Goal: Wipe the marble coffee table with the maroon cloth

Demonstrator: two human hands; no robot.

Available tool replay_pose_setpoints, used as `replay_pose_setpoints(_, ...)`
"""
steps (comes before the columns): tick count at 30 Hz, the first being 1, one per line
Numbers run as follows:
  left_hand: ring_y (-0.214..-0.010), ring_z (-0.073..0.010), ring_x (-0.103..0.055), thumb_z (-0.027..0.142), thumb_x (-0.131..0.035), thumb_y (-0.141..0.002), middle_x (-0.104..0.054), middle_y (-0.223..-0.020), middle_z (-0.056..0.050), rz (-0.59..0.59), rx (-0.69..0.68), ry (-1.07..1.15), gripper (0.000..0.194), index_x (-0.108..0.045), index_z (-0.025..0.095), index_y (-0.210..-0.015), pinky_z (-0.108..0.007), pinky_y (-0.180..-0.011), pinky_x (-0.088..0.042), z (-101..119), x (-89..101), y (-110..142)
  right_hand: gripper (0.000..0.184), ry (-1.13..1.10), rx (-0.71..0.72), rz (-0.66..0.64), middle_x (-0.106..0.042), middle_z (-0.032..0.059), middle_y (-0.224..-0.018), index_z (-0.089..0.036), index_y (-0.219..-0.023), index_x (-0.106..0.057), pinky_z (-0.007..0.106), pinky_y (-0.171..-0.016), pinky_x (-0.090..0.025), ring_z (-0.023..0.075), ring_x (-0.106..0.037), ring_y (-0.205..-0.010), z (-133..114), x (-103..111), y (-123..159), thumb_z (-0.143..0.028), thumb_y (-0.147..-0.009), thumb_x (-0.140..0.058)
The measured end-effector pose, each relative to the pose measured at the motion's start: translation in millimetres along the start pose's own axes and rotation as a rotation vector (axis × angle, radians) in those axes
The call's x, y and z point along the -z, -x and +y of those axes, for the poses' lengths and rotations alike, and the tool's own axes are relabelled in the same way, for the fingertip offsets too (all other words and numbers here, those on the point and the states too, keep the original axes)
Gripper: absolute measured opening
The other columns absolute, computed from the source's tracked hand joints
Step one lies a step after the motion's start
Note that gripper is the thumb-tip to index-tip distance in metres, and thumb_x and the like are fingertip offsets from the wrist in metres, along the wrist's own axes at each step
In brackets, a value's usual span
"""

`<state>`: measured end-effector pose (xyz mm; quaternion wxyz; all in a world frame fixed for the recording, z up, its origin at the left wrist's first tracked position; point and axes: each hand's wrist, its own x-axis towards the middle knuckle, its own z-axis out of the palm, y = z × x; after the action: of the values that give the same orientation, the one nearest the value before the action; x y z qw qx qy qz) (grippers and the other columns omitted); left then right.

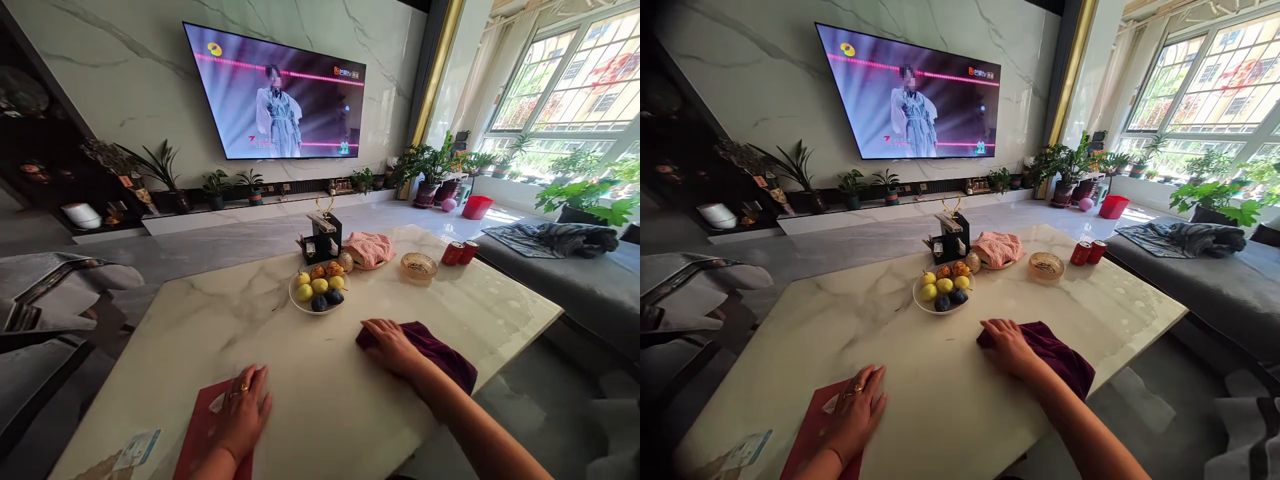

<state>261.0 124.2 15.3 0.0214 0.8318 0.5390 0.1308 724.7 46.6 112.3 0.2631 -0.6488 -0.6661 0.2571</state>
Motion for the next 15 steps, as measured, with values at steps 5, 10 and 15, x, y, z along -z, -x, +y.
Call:
replay_pose_setpoints(5, -0.151, -0.0386, -0.067, 0.034, -0.042, -0.113, -0.067, -0.162, -0.023, 0.079, -0.025, -0.021, 0.056, -0.072, 0.015, -0.156, -0.063, -0.131, -0.055, -5.3, -11.7, -1.1, 0.097, 0.437, -0.088, -0.165, -0.030, 0.0141, -0.196, -0.034, -0.181, -0.049, 0.075, -0.142, -0.026, 0.0463, -0.029, -0.179, 67.2, 43.9, 94.6, -0.055, -0.092, -0.080)
replay_pose_setpoints(10, -0.151, -0.0392, -0.065, 0.037, -0.037, -0.113, -0.065, -0.164, -0.023, 0.106, -0.025, -0.016, 0.060, -0.071, 0.013, -0.156, -0.062, -0.129, -0.056, -10.9, -19.0, -0.3, 0.082, 0.437, -0.032, -0.090, -0.040, 0.0107, -0.192, -0.037, -0.174, -0.060, 0.068, -0.134, -0.040, 0.0443, -0.047, -0.166, 68.0, 25.2, 70.6, -0.045, -0.094, -0.073)
replay_pose_setpoints(15, -0.149, -0.0357, -0.068, 0.041, -0.040, -0.112, -0.068, -0.162, -0.019, 0.115, -0.017, 0.009, 0.057, -0.072, 0.021, -0.154, -0.059, -0.128, -0.058, -15.2, -17.1, -0.7, 0.082, 0.422, -0.090, -0.038, -0.042, 0.0087, -0.192, -0.036, -0.173, -0.060, 0.060, -0.130, -0.042, 0.0411, -0.047, -0.163, 37.8, 2.2, -3.9, -0.039, -0.093, -0.072)
